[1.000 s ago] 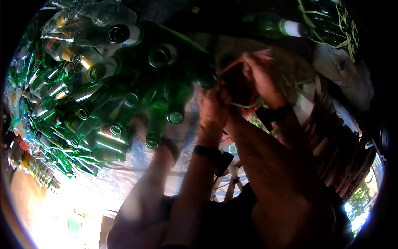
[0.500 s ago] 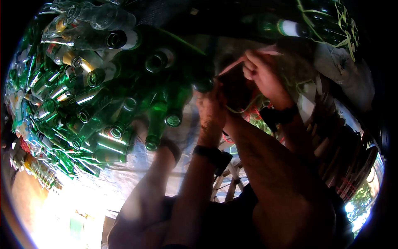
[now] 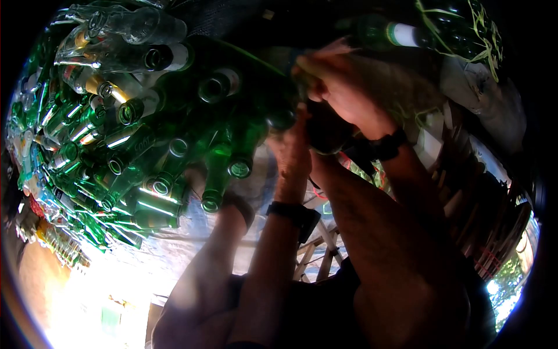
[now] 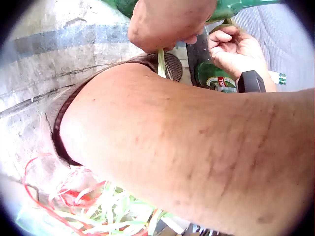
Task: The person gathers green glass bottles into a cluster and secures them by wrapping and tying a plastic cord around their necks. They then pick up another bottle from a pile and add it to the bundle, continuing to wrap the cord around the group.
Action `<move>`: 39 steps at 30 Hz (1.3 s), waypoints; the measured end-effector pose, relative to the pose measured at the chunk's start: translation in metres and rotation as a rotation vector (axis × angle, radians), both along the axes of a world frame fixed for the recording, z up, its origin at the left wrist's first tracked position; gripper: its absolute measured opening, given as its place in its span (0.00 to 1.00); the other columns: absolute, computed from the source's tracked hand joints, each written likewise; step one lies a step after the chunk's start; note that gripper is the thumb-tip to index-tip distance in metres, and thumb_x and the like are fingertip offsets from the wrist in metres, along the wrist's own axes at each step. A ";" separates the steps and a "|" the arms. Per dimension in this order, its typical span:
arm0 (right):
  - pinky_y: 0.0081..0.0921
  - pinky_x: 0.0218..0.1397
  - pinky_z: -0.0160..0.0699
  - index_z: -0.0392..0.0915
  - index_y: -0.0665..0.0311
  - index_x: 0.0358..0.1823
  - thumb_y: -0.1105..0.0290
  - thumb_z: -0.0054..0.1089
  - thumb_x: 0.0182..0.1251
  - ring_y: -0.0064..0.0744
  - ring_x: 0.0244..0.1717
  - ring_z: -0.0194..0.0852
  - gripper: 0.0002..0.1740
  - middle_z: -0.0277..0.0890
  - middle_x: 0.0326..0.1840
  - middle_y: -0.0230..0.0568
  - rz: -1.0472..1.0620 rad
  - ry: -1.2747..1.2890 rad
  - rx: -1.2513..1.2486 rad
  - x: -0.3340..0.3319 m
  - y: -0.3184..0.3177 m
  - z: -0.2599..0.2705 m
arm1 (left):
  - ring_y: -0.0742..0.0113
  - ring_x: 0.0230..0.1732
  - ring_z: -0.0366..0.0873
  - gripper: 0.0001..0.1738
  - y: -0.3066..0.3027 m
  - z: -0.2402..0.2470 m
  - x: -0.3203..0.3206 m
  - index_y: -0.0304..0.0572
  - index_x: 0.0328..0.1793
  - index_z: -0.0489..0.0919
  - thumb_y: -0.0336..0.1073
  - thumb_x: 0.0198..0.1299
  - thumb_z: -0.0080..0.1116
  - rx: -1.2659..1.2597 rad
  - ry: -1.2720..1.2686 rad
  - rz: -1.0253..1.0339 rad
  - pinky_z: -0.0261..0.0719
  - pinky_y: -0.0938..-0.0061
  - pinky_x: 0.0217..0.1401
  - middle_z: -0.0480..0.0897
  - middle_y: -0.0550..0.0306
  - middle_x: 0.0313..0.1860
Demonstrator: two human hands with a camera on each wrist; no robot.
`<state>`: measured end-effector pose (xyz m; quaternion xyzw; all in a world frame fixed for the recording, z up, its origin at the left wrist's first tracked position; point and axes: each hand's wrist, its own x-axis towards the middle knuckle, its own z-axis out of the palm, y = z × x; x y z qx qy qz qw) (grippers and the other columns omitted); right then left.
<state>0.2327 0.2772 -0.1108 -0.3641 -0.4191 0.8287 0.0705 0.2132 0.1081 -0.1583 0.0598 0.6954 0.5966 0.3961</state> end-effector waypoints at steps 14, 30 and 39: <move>0.28 0.43 0.80 0.85 0.64 0.47 0.61 0.66 0.71 0.24 0.40 0.81 0.13 0.84 0.36 0.33 0.214 -0.349 0.240 0.027 -0.020 -0.027 | 0.85 0.24 0.67 0.05 0.018 0.014 -0.015 0.57 0.41 0.80 0.34 0.69 0.66 0.177 -0.977 0.494 0.61 0.86 0.23 0.79 0.72 0.31; 0.21 0.31 0.71 0.83 0.61 0.43 0.61 0.64 0.72 0.17 0.31 0.73 0.10 0.78 0.32 0.28 0.166 -0.374 0.093 0.029 -0.017 -0.019 | 0.80 0.20 0.64 0.08 0.016 0.003 -0.017 0.62 0.37 0.80 0.44 0.64 0.71 0.067 -1.042 0.396 0.57 0.80 0.21 0.78 0.75 0.28; 0.22 0.36 0.74 0.84 0.61 0.47 0.63 0.64 0.73 0.20 0.36 0.77 0.10 0.78 0.36 0.29 0.181 -0.310 0.260 0.036 -0.022 -0.042 | 0.79 0.18 0.61 0.09 0.023 0.000 -0.022 0.61 0.35 0.77 0.42 0.68 0.66 -0.058 -1.052 0.421 0.57 0.79 0.19 0.72 0.75 0.25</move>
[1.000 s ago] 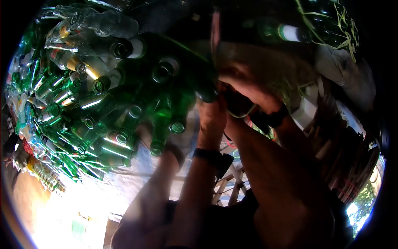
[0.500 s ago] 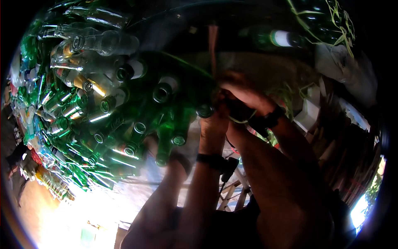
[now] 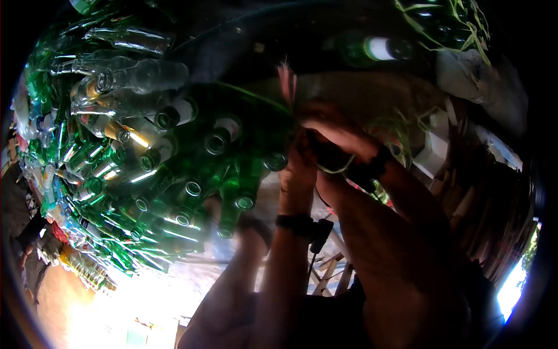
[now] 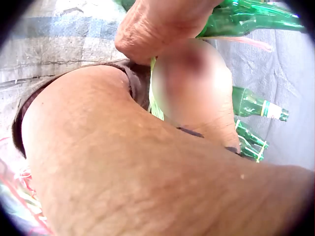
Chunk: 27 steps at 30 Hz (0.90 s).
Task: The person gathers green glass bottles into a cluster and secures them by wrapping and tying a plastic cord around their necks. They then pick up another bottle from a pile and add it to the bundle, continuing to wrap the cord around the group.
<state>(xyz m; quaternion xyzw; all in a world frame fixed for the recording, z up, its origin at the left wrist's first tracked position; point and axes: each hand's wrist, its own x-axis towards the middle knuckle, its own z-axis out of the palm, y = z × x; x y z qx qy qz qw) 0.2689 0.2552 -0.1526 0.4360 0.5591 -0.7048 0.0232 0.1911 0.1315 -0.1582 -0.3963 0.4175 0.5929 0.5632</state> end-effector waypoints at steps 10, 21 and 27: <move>0.35 0.50 0.81 0.84 0.62 0.47 0.76 0.63 0.68 0.39 0.51 0.80 0.08 0.81 0.45 0.40 0.352 0.396 0.892 0.018 0.000 -0.027 | 0.79 0.17 0.60 0.12 -0.001 -0.010 0.007 0.61 0.32 0.74 0.41 0.71 0.60 0.040 0.038 0.081 0.56 0.80 0.17 0.68 0.74 0.21; 0.26 0.44 0.79 0.82 0.68 0.46 0.73 0.60 0.73 0.24 0.42 0.79 0.06 0.81 0.41 0.37 0.043 0.107 0.027 0.013 -0.005 -0.015 | 0.78 0.15 0.52 0.17 -0.003 0.005 -0.003 0.59 0.27 0.68 0.44 0.73 0.54 0.171 -0.071 -0.066 0.49 0.78 0.17 0.59 0.74 0.17; 0.32 0.49 0.81 0.83 0.67 0.50 0.78 0.59 0.65 0.38 0.43 0.81 0.13 0.82 0.43 0.48 0.311 0.093 0.454 0.013 0.003 -0.013 | 0.77 0.15 0.49 0.19 -0.007 -0.002 -0.001 0.57 0.27 0.67 0.46 0.74 0.54 0.207 -0.132 -0.008 0.48 0.77 0.17 0.57 0.73 0.18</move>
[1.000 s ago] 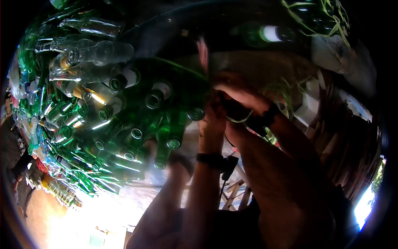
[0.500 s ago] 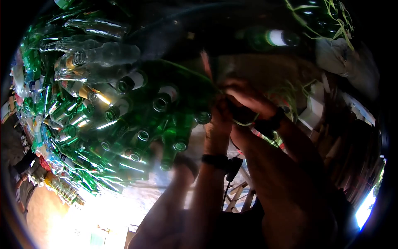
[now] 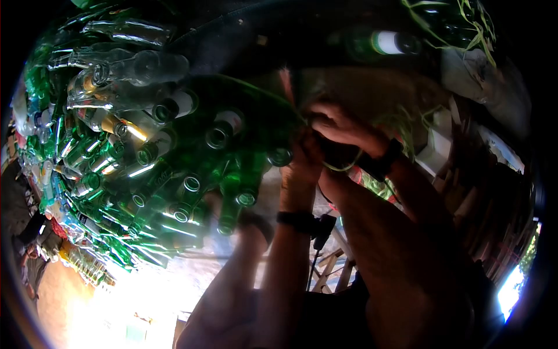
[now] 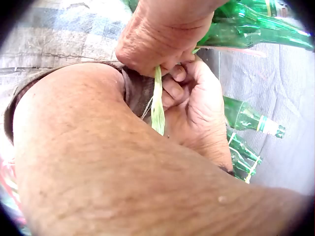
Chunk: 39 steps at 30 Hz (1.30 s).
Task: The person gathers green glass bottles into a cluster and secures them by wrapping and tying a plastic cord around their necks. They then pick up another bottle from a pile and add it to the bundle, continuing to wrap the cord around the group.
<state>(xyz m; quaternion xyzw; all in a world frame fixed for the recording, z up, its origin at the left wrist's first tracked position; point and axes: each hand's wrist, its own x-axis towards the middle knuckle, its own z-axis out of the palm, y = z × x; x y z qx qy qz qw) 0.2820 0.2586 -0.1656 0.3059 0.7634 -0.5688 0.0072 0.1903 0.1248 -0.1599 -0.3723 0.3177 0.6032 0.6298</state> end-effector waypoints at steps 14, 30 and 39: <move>0.39 0.42 0.82 0.81 0.66 0.49 0.71 0.66 0.64 0.46 0.38 0.83 0.13 0.82 0.39 0.51 0.369 -0.095 0.220 0.002 0.014 0.021 | 0.77 0.14 0.47 0.16 -0.005 -0.002 -0.004 0.56 0.32 0.72 0.47 0.75 0.57 0.014 0.010 -0.079 0.46 0.77 0.15 0.54 0.74 0.16; 0.41 0.29 0.71 0.73 0.66 0.30 0.69 0.65 0.67 0.48 0.24 0.70 0.12 0.70 0.23 0.49 0.108 -0.169 0.353 0.039 0.045 0.040 | 0.77 0.13 0.49 0.22 -0.001 0.012 -0.003 0.56 0.28 0.69 0.49 0.79 0.52 -0.034 0.056 -0.113 0.47 0.78 0.14 0.55 0.72 0.16; 0.32 0.26 0.67 0.81 0.66 0.37 0.62 0.65 0.76 0.25 0.20 0.63 0.13 0.67 0.18 0.36 -0.246 -0.126 0.281 0.026 0.025 0.081 | 0.78 0.13 0.50 0.19 -0.002 0.012 -0.004 0.55 0.30 0.69 0.47 0.79 0.52 0.002 0.081 -0.103 0.47 0.78 0.14 0.56 0.72 0.16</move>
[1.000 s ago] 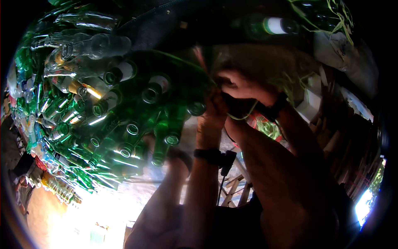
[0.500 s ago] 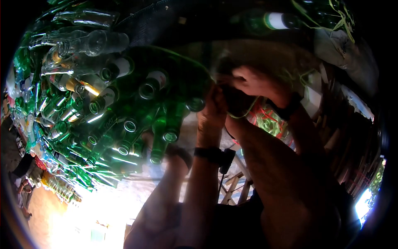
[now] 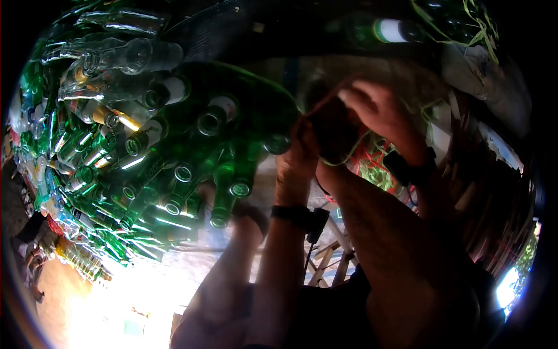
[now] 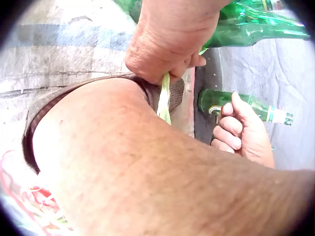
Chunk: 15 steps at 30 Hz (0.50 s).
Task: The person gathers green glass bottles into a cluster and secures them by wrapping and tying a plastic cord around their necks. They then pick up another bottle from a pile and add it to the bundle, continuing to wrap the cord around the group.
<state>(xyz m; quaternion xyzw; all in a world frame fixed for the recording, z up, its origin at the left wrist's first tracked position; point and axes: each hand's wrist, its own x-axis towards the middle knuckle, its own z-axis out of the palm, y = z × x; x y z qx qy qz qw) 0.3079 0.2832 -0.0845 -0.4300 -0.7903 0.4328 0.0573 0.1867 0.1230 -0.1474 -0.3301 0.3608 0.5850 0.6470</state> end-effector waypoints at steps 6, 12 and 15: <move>0.19 0.19 0.55 0.78 0.60 0.28 0.46 0.61 0.77 0.14 0.17 0.61 0.26 0.68 0.18 0.25 -0.292 -0.171 -0.881 -0.021 -0.027 -0.016 | 0.78 0.13 0.50 0.16 -0.001 0.003 0.000 0.53 0.33 0.72 0.45 0.78 0.54 0.021 -0.059 0.054 0.47 0.78 0.14 0.57 0.73 0.16; 0.19 0.17 0.51 0.79 0.58 0.35 0.55 0.62 0.76 0.15 0.15 0.57 0.16 0.67 0.20 0.26 -0.429 0.188 -1.157 -0.034 -0.034 -0.054 | 0.79 0.13 0.50 0.14 -0.003 -0.002 -0.001 0.53 0.34 0.72 0.43 0.77 0.55 0.125 -0.064 0.048 0.47 0.78 0.14 0.57 0.73 0.15; 0.18 0.18 0.55 0.80 0.59 0.37 0.59 0.62 0.76 0.16 0.16 0.60 0.12 0.70 0.22 0.27 -0.443 0.284 -1.169 -0.037 -0.035 -0.058 | 0.79 0.13 0.50 0.15 -0.001 -0.002 0.000 0.54 0.33 0.72 0.44 0.77 0.54 0.070 -0.067 0.054 0.47 0.78 0.13 0.58 0.73 0.15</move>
